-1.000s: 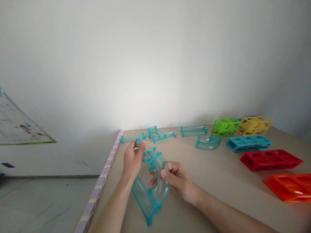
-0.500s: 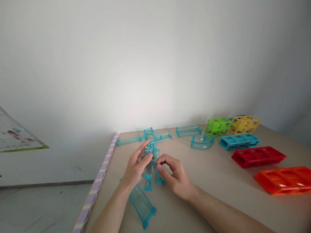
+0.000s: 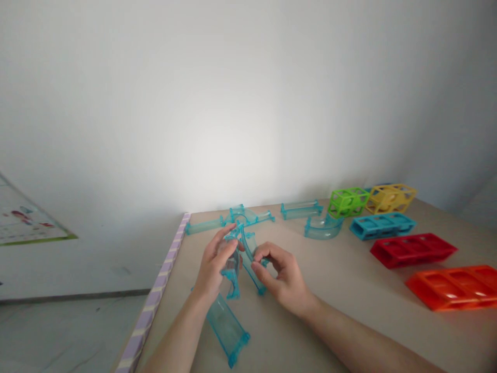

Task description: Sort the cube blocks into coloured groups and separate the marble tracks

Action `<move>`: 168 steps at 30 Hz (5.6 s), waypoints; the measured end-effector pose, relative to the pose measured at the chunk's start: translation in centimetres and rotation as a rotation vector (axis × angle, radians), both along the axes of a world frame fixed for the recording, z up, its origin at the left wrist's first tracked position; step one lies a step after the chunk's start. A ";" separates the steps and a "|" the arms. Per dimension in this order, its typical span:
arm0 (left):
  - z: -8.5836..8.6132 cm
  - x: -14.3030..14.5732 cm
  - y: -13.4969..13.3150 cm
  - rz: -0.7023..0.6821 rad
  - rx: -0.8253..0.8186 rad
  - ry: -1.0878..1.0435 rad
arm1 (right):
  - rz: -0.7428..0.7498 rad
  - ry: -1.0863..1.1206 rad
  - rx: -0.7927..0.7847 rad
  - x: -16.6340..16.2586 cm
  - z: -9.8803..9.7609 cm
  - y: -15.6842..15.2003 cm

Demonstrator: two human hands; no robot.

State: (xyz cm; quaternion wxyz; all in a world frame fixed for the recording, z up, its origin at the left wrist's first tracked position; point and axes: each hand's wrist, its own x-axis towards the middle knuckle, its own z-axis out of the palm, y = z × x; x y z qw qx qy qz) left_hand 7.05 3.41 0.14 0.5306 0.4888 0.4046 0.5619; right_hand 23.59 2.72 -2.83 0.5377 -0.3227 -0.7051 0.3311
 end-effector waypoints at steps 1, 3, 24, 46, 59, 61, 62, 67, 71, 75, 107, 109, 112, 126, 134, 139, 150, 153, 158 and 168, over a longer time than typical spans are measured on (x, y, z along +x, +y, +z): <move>0.1 0.1 0.0 -0.005 -0.008 -0.035 | -0.002 0.008 -0.007 0.0 -0.1 0.1; 0.4 0.3 0.0 -0.004 -0.028 -0.074 | -0.008 0.024 -0.021 0.1 -0.2 0.2; -0.2 0.4 0.5 0.175 0.046 0.247 | 0.083 0.152 -0.125 -0.4 0.1 -0.6; -0.2 0.2 0.4 -0.023 -0.092 -0.125 | -0.184 -0.167 0.245 1.3 0.9 0.3; 0.6 0.7 -0.8 -0.162 0.030 -0.038 | 0.043 -0.066 -0.410 0.2 0.2 0.3; 0.6 0.6 -0.8 -0.159 0.043 -0.045 | 0.063 -0.016 -0.467 0.1 0.1 0.3; 0.6 0.6 -0.8 -0.150 0.046 -0.035 | 0.067 0.013 -0.489 0.0 0.1 0.3; 0.3 0.3 -0.7 -0.079 0.090 0.138 | -0.016 0.135 -0.540 0.3 0.7 0.7; 0.2 0.3 -0.7 -0.104 0.148 0.230 | -0.003 0.142 -0.517 0.5 0.9 0.6; 0.1 0.5 -0.6 -0.115 0.219 0.274 | 0.056 0.105 -0.505 0.1 0.6 0.3; -0.5 0.2 1.0 0.352 0.023 0.025 | 0.120 -0.047 -0.020 0.5 1.5 -0.5; -0.6 0.2 1.0 0.351 0.034 0.058 | 0.125 -0.051 -0.030 0.4 1.6 -0.5; -0.6 0.3 1.0 0.359 0.043 0.077 | 0.116 -0.061 -0.063 0.3 1.8 -0.5; -0.6 0.4 1.0 0.356 -0.007 0.053 | 0.159 -0.076 -0.064 0.3 1.9 -0.7; -0.2 0.7 0.7 0.296 -0.025 -0.039 | 0.156 -0.119 0.129 0.7 0.8 -0.8; -0.8 0.7 0.8 0.203 -0.074 -0.054 | 0.161 -0.213 0.273 0.7 1.3 -0.8; -1.0 0.8 0.6 0.173 -0.058 0.042 | 0.179 -0.186 0.357 0.6 1.9 -0.7; -1.1 0.8 0.8 0.186 -0.052 0.057 | 0.157 -0.183 0.324 0.6 1.7 -0.8; -1.3 0.8 1.0 0.195 -0.028 0.044 | 0.158 -0.139 0.339 0.5 1.5 -0.7; -1.0 0.7 0.9 0.183 0.007 0.093 | 0.165 -0.148 0.351 0.6 1.7 -0.9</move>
